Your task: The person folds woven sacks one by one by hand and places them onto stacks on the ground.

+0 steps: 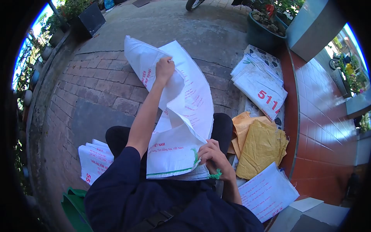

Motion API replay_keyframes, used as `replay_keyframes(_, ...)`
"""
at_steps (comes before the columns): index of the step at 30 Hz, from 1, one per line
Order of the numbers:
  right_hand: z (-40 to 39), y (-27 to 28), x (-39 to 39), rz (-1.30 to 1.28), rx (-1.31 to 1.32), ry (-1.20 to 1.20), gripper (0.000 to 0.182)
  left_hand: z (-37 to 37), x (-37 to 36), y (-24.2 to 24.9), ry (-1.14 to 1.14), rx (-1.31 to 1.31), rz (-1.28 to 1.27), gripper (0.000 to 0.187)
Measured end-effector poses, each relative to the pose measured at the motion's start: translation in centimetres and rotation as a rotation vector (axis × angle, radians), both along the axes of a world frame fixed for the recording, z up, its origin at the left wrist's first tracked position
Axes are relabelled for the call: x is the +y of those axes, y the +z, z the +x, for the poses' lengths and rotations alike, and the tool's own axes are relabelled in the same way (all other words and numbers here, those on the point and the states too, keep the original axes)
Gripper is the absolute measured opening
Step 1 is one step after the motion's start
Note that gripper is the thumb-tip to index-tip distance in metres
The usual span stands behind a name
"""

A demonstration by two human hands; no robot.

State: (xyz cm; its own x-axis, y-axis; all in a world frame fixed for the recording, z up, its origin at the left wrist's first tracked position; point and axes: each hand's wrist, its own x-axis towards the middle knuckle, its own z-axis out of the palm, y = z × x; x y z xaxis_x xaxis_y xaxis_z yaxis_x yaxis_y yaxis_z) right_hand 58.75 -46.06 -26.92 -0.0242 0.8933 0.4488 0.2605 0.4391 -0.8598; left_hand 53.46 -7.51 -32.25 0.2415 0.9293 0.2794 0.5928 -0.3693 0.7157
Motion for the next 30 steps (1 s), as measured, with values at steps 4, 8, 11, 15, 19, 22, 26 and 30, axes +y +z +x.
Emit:
replay_keyframes(4, 0.5, -0.6, -0.7, -0.028, -0.017, -0.034, 0.033, 6.6, -4.1, -1.9, -0.257, 0.024, -0.121, 0.040)
replay_keyframes(8, 0.6, -0.4, -1.2, -0.084, -0.060, -0.098, 0.030, 7.4, -8.5, -4.2, -0.685, -0.097, -0.280, 0.063)
replay_keyframes(11, 1.1, -1.4, -1.7, -0.054, -0.018, -0.129, 0.028, 3.4, -10.5, -4.6, -0.827, -0.084, -0.185, 0.057)
replay_keyframes(15, 0.8, -2.8, -2.2, -0.040, 0.181, -0.356, 0.019, -6.6, -14.7, -3.5, -0.891, -0.018, -0.124, 0.047)
replay_keyframes(19, 1.0, -3.7, -1.3, 0.098, 0.345, -0.701, 0.031, -16.2, -19.9, -5.6, -0.835, -0.093, -0.361, 0.037)
replay_keyframes(22, 3.6, -6.3, -0.9, 0.339, 0.513, -0.792, 0.033, -19.9, -24.3, -6.0, -0.726, -0.066, -0.316, 0.043)
replay_keyframes(26, 8.5, -10.4, -4.2, 0.107, 0.686, -1.137, 0.041, -19.2, -28.1, -3.7, -0.869, 0.024, -0.180, 0.074)
replay_keyframes(30, 9.1, -9.6, -6.7, -0.104, 1.161, -1.132, 0.053, -16.0, -30.1, -4.9, -0.738, 0.157, 0.213, 0.067)
